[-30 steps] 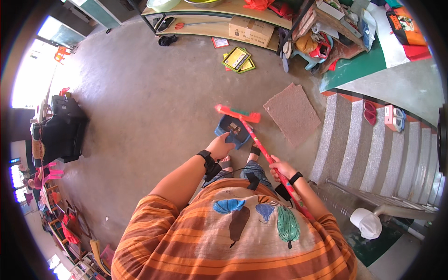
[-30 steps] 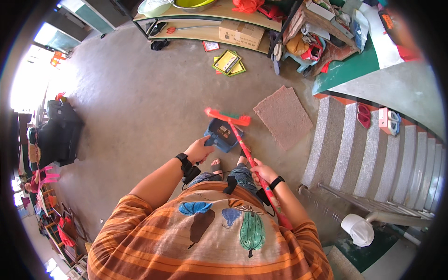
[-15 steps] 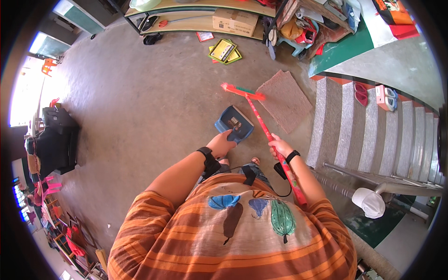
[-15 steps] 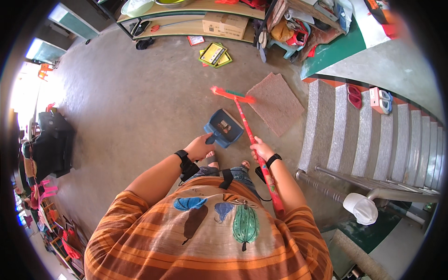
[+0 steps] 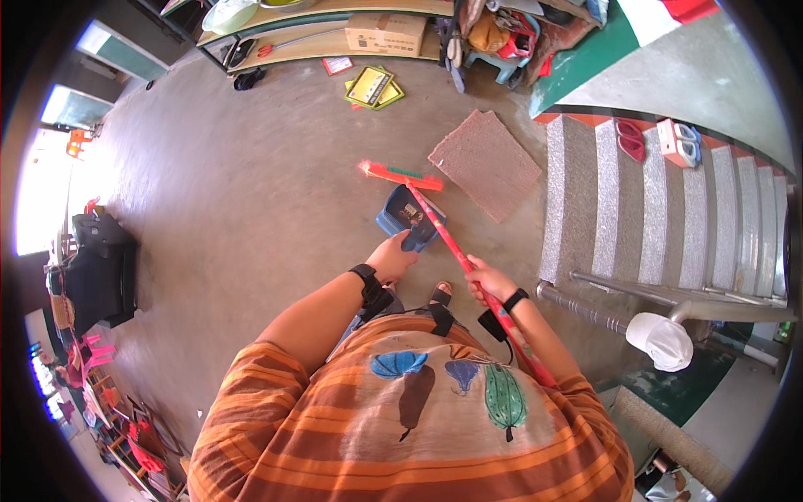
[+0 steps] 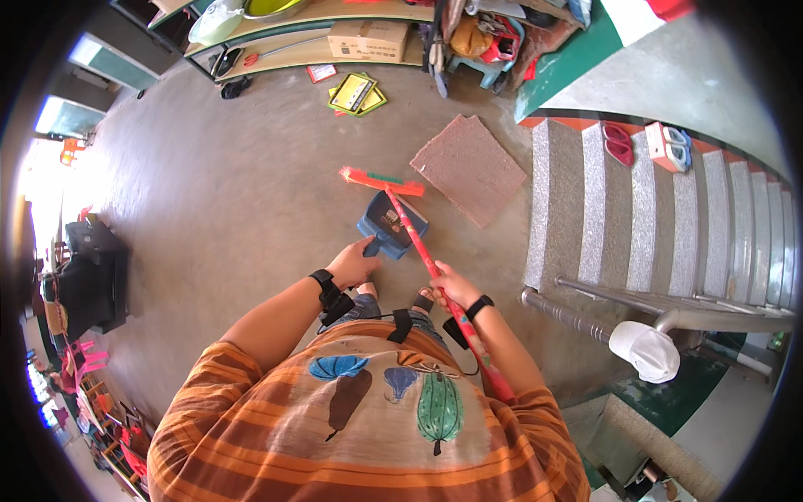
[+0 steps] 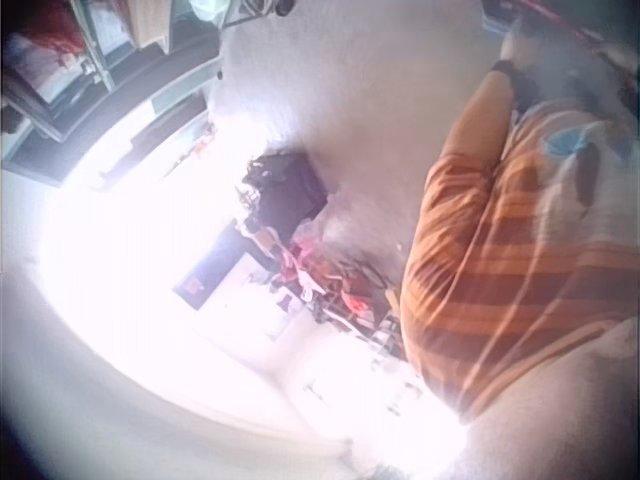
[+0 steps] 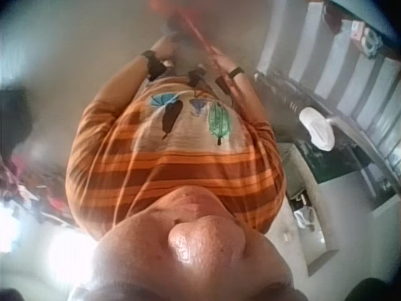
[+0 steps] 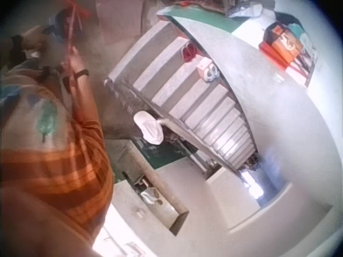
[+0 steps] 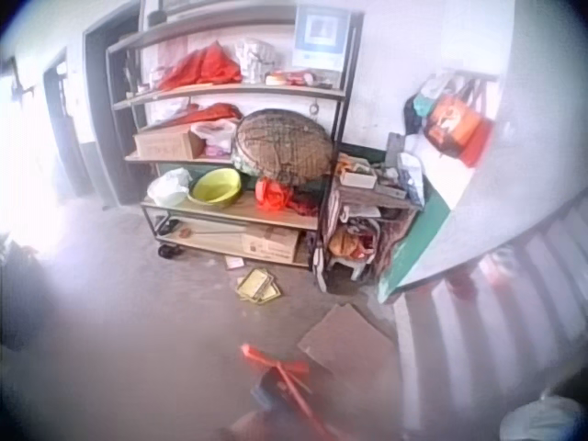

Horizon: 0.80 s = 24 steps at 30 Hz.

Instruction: The person sweeps the floor using a broom and a dustpan, collecting debris into the pan before moving to different areas of the room and towards the stairs.

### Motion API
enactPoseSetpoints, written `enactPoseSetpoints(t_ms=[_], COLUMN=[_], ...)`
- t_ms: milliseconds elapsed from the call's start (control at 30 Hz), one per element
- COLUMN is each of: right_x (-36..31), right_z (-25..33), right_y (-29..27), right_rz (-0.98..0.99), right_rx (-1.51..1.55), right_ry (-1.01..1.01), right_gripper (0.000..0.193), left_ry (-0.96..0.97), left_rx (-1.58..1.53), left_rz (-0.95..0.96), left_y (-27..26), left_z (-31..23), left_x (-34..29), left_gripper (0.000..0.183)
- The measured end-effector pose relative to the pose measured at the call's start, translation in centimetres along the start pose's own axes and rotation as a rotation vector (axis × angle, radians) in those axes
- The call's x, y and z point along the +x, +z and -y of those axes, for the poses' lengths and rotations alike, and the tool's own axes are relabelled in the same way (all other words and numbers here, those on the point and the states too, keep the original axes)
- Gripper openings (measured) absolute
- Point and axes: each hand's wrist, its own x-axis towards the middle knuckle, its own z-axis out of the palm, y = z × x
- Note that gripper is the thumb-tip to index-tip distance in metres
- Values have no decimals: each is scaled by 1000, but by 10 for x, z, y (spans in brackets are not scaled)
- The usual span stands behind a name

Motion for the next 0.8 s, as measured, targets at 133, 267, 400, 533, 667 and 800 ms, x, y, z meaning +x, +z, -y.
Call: enactPoseSetpoints(t_ms=[133, 267, 400, 533, 667, 800], right_x=[3, -27, -75, -67, -26, -22], right_z=[-16, -47, -55, -56, -61, -93], right_y=[-19, -47, -72, -98, -112, -119], right_rz=[1, 111, 137, 92, -23, 84], right_rx=[-12, 70, 223, 103, -22, -73], right_ry=[-16, 19, 22, -59, -118, -64], right_gripper=[73, 65, 61, 68, 73, 76], left_ry=[-46, -86, -3, -7, -105, -94], left_rx=[33, -11, 89, 18, -48, -96], left_rz=[16, -6, -25, -17, -8, -19], left_y=[27, 58, 73, 90, 108, 117], left_z=[-8, -2, 11, -3, -6, 8], left_x=[4, 10, 4, -12, -19, -13], left_gripper=[64, 64, 65, 64, 62, 64])
